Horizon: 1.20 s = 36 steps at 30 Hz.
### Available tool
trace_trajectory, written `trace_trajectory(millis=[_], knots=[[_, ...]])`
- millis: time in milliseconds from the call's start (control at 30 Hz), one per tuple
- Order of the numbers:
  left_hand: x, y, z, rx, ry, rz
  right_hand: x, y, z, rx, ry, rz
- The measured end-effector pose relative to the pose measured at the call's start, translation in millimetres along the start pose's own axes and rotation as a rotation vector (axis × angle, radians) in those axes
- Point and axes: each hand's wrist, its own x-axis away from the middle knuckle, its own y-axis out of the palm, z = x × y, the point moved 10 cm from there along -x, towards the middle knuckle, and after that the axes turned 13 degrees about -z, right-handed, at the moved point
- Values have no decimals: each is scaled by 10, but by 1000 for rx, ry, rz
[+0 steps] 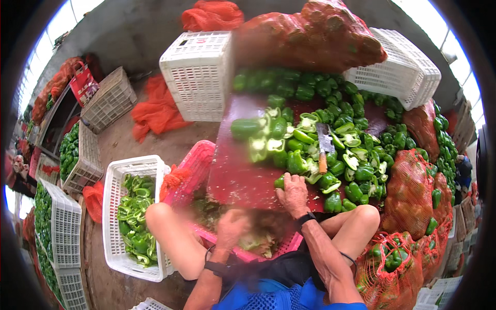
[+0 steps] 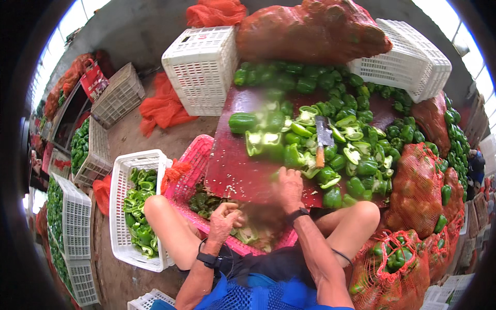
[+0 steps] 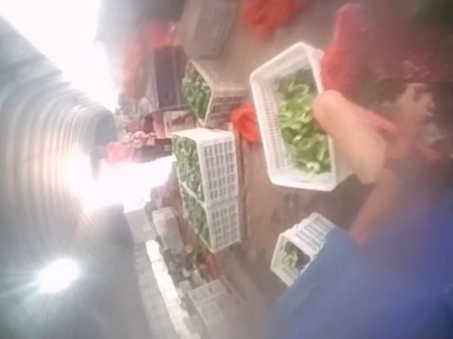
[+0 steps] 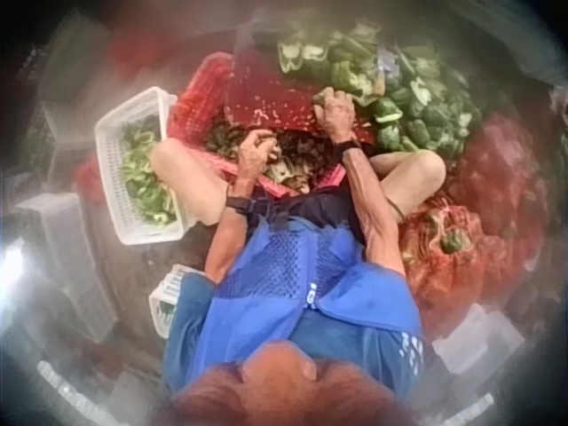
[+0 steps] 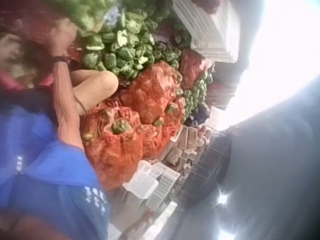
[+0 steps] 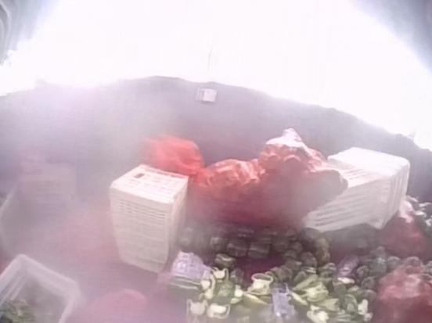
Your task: The person cuts green bell peppers using a large cleaver. The person picks up peppers one at a time, removes the stems and seeds by hand, and places the cut peppers into a pink basket.
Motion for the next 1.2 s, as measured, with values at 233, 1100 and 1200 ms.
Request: trace_trajectory(millis=[233, 1100, 1200], knots=[[-11, -18, -67, 257, 18, -52, 329, 161, -376, -1227, 149, -514], [33, -43, 39, -59, 95, 122, 782, 148, -1068, -535, -293, -267], [18, -78, -31, -189, 73, 120, 786, 311, -1068, -582, -359, -267]])
